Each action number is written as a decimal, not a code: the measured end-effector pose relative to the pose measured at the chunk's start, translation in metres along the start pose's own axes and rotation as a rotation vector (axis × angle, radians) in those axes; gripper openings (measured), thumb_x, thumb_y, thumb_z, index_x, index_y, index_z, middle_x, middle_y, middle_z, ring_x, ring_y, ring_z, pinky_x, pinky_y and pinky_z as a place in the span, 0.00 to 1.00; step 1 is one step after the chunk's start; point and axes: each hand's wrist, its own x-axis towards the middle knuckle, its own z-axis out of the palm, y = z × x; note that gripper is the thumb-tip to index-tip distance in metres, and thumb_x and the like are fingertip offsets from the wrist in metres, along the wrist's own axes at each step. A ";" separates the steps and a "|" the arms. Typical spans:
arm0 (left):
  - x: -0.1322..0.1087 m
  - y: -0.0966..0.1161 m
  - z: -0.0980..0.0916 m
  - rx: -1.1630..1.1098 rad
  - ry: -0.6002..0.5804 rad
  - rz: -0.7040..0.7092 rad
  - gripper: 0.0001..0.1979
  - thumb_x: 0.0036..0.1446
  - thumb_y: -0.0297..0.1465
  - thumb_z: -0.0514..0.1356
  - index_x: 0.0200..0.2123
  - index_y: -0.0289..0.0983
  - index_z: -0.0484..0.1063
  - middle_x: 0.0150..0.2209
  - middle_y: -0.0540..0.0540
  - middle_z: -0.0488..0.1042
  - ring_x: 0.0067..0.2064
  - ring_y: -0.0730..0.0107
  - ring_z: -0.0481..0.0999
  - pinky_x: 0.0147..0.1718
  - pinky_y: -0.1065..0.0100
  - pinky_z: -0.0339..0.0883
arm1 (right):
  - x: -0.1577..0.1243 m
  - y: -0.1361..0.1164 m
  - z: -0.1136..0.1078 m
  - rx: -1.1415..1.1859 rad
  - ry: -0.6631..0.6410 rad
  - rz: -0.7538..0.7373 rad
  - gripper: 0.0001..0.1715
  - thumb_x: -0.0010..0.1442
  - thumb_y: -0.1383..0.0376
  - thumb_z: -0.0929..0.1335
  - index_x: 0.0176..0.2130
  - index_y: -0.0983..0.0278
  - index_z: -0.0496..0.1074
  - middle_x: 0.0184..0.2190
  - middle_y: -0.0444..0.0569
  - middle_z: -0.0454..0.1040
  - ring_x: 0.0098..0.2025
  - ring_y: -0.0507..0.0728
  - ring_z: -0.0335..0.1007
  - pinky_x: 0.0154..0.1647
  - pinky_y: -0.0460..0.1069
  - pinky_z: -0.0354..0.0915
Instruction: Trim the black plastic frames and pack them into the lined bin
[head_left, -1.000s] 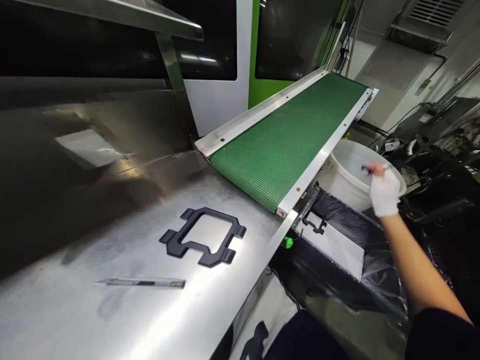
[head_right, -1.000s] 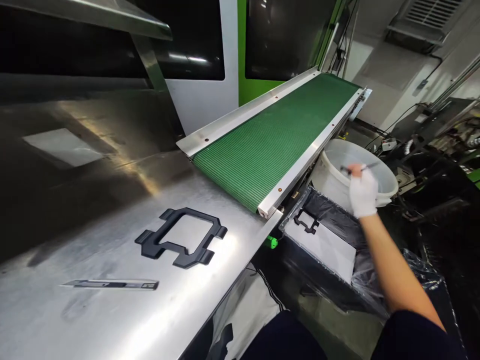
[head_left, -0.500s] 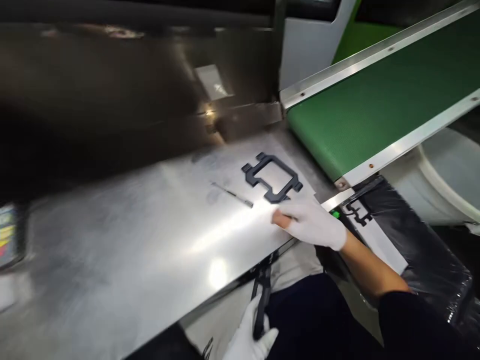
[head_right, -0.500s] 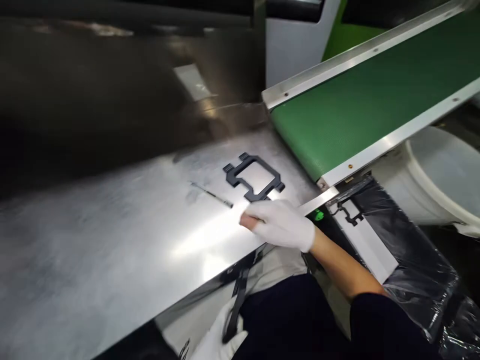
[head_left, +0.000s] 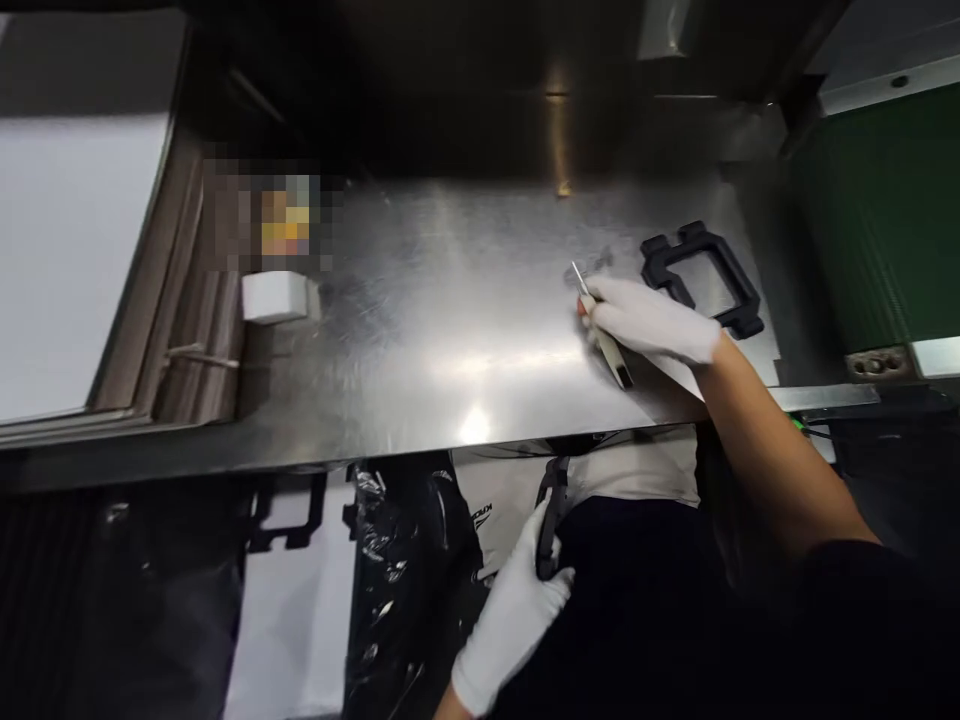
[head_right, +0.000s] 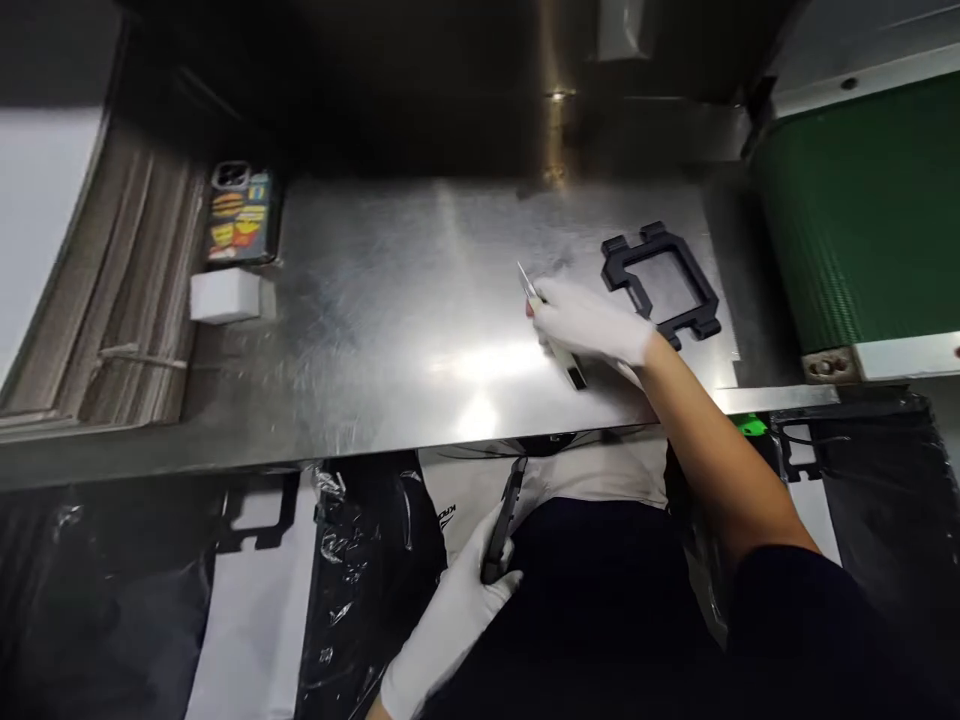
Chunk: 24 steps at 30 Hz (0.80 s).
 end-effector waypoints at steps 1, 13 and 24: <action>0.002 0.001 0.000 -0.021 0.013 -0.017 0.48 0.53 0.31 0.66 0.77 0.42 0.59 0.36 0.50 0.71 0.39 0.63 0.75 0.45 0.63 0.75 | -0.024 0.001 0.010 0.117 -0.089 -0.013 0.17 0.76 0.64 0.57 0.51 0.63 0.73 0.42 0.51 0.81 0.39 0.58 0.78 0.42 0.51 0.71; 0.016 0.019 0.007 -0.039 0.134 0.080 0.22 0.50 0.32 0.62 0.50 0.39 0.79 0.34 0.49 0.75 0.42 0.57 0.78 0.48 0.58 0.75 | -0.148 -0.010 0.201 0.245 -0.387 0.072 0.18 0.81 0.57 0.59 0.45 0.60 0.72 0.41 0.48 0.83 0.39 0.58 0.80 0.39 0.50 0.63; 0.017 0.018 0.017 -0.135 0.226 0.021 0.12 0.50 0.34 0.63 0.39 0.39 0.77 0.27 0.53 0.71 0.32 0.65 0.73 0.36 0.65 0.74 | -0.141 -0.015 0.207 0.080 -0.393 0.132 0.22 0.82 0.55 0.57 0.58 0.59 0.75 0.44 0.49 0.86 0.40 0.60 0.85 0.38 0.50 0.67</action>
